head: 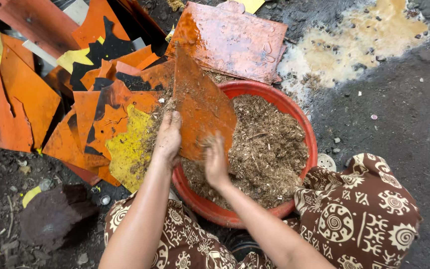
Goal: The person sits on the ground and repeatedly rubs a coarse, fibrous material from a red basin onto flat orange and black plates to remove residue. They handle the plates one at a time, flipping them over to clean both sides, and place cleaned plates aside.
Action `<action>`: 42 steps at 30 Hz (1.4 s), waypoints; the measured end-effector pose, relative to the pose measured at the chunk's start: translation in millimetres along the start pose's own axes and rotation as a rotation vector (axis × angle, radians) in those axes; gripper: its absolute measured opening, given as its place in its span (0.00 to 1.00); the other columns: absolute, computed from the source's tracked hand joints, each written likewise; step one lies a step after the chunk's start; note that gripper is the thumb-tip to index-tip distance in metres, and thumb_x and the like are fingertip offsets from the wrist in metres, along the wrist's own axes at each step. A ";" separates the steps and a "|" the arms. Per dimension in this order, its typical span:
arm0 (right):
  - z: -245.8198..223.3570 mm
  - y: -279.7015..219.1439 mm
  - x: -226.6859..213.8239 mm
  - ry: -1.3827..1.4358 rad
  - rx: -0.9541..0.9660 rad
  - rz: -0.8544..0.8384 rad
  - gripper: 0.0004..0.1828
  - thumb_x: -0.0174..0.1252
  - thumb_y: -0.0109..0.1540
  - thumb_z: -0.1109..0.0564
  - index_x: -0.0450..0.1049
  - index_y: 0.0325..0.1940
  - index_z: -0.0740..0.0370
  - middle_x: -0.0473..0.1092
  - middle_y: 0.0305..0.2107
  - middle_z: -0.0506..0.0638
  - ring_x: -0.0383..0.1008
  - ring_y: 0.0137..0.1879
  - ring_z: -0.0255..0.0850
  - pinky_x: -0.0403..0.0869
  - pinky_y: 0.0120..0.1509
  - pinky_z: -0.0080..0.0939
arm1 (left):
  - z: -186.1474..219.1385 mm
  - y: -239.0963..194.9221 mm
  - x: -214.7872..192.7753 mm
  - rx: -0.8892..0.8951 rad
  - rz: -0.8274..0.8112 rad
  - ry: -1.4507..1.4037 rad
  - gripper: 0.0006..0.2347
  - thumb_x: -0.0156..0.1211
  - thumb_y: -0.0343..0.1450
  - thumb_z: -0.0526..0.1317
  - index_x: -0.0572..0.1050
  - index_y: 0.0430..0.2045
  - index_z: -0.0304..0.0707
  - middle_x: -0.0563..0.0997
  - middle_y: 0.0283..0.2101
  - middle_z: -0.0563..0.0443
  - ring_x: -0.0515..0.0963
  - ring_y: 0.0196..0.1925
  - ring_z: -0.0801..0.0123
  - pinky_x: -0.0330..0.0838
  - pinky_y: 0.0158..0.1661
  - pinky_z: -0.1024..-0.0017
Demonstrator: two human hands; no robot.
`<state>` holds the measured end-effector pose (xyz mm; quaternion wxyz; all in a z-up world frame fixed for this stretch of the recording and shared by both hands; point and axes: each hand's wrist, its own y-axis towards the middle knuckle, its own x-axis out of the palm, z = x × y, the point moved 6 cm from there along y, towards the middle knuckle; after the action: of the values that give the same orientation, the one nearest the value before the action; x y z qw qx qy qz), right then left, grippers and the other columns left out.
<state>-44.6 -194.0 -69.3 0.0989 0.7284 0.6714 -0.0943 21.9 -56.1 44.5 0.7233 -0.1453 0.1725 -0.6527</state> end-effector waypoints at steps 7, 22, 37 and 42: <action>27.5 12.3 -2.9 0.081 0.189 0.007 0.37 0.29 0.71 0.36 0.35 0.81 0.53 0.25 0.80 0.47 0.25 0.84 0.50 0.36 0.83 0.59 | 9.8 6.4 24.3 0.215 -0.082 0.039 0.25 0.43 0.78 0.51 0.63 0.65 0.32 0.72 0.67 0.35 0.69 0.69 0.55 0.62 0.67 0.59; 24.8 74.1 -13.4 0.251 0.198 -0.029 0.36 0.32 0.71 0.36 0.39 0.81 0.47 0.29 0.79 0.46 0.30 0.84 0.48 0.40 0.82 0.60 | 45.5 -20.5 28.4 0.281 -0.087 0.602 0.38 0.52 0.68 0.31 0.43 0.75 0.48 0.64 0.71 0.37 0.64 0.73 0.51 0.55 0.70 0.64; 142.5 179.0 -14.1 0.018 0.459 0.021 0.36 0.29 0.71 0.36 0.41 0.81 0.51 0.34 0.79 0.50 0.32 0.83 0.46 0.36 0.83 0.53 | 52.8 -32.5 19.2 0.192 -0.153 0.667 0.43 0.54 0.62 0.30 0.39 0.75 0.42 0.63 0.71 0.37 0.61 0.74 0.54 0.53 0.71 0.67; 0.7 220.5 -4.9 0.292 -0.088 -0.048 0.37 0.30 0.71 0.36 0.45 0.80 0.58 0.34 0.80 0.51 0.40 0.82 0.46 0.44 0.82 0.47 | 60.1 -43.0 34.4 0.500 -0.228 0.471 0.41 0.51 0.59 0.25 0.45 0.73 0.33 0.60 0.73 0.33 0.58 0.76 0.51 0.53 0.71 0.64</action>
<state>174.8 -216.3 -64.9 0.0298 0.7129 0.6995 0.0399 12.9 -95.7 115.2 0.5993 0.1721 0.1524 -0.7668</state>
